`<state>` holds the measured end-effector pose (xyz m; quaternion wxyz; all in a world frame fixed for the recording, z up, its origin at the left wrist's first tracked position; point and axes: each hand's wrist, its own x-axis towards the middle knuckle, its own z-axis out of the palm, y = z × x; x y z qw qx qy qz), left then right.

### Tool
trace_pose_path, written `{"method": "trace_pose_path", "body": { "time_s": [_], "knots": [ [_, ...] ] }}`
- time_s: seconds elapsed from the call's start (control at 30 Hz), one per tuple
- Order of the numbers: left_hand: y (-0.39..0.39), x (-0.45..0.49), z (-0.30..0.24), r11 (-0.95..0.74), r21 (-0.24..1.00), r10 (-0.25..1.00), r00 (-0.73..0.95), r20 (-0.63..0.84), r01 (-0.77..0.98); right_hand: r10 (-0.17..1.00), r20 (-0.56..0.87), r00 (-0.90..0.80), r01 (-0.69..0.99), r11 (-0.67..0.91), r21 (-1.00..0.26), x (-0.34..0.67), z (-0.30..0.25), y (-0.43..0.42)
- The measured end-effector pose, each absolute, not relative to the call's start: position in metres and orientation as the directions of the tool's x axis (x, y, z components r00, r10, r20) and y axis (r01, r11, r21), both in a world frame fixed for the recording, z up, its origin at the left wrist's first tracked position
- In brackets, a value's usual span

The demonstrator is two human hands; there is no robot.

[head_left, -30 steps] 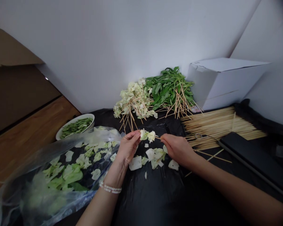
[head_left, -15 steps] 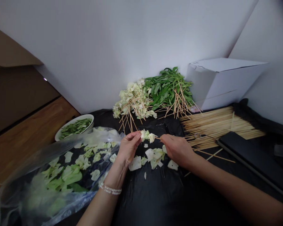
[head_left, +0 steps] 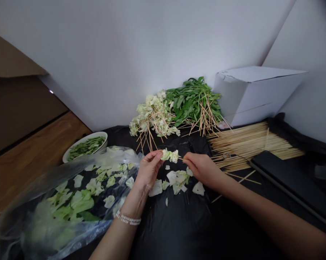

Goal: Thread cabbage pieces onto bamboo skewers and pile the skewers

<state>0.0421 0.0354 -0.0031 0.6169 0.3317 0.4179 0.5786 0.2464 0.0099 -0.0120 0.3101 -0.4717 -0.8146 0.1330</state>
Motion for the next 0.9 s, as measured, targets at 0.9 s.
{"method": "trace_pose_path", "body": {
  "time_s": [0.9],
  "knots": [
    [0.007,0.068,0.006,0.154,0.973,0.948,0.303,-0.098,-0.169,0.930,0.266,-0.255,-0.026,0.268,-0.963,0.243,0.006,0.009]
  ]
}}
